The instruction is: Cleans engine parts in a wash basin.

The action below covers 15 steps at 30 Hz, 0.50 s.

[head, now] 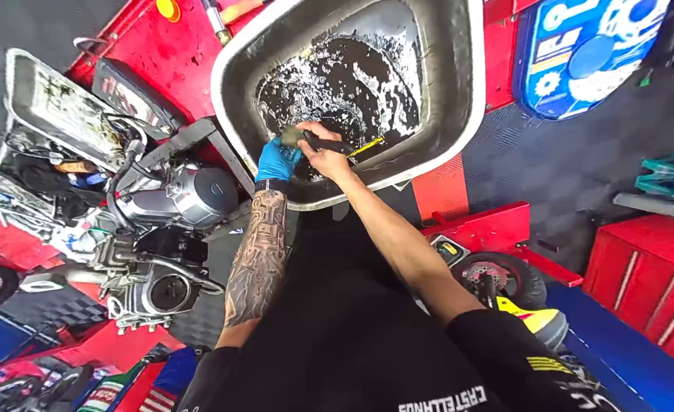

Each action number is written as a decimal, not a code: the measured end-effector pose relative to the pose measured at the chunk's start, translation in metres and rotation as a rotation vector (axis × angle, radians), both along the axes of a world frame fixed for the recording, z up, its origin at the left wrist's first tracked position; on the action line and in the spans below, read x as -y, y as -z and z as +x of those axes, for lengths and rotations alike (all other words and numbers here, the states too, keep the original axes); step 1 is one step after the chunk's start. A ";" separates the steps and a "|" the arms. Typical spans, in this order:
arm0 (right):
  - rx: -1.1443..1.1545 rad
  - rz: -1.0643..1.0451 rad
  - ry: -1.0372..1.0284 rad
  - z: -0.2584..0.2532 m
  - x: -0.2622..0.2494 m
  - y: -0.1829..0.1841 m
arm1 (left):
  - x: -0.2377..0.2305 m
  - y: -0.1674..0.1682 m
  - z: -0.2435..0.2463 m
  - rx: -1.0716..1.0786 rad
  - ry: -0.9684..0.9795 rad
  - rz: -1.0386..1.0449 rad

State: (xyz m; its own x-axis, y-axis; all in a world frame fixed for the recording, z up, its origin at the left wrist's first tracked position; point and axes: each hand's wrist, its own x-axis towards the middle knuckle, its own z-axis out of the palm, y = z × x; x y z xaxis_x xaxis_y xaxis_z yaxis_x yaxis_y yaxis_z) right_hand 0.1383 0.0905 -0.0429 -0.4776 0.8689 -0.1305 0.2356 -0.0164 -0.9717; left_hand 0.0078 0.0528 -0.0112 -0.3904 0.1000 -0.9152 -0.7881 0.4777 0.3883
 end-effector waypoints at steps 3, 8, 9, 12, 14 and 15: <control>0.050 0.023 0.058 0.003 -0.012 0.000 | 0.003 -0.005 -0.001 0.047 -0.038 0.006; -0.128 0.129 -0.207 0.006 -0.003 -0.008 | 0.007 -0.003 0.004 -0.024 0.107 -0.002; -0.099 0.146 -0.235 0.013 -0.006 0.003 | 0.005 -0.003 0.004 -0.031 0.067 -0.027; 0.041 0.220 -0.360 0.026 -0.023 0.017 | 0.007 -0.001 -0.002 0.017 0.007 -0.007; 0.002 0.256 -0.395 0.023 -0.025 0.002 | 0.006 0.000 -0.002 -0.012 0.057 -0.016; -0.049 0.273 -0.410 0.019 -0.023 -0.008 | 0.007 0.001 -0.002 -0.045 0.100 -0.022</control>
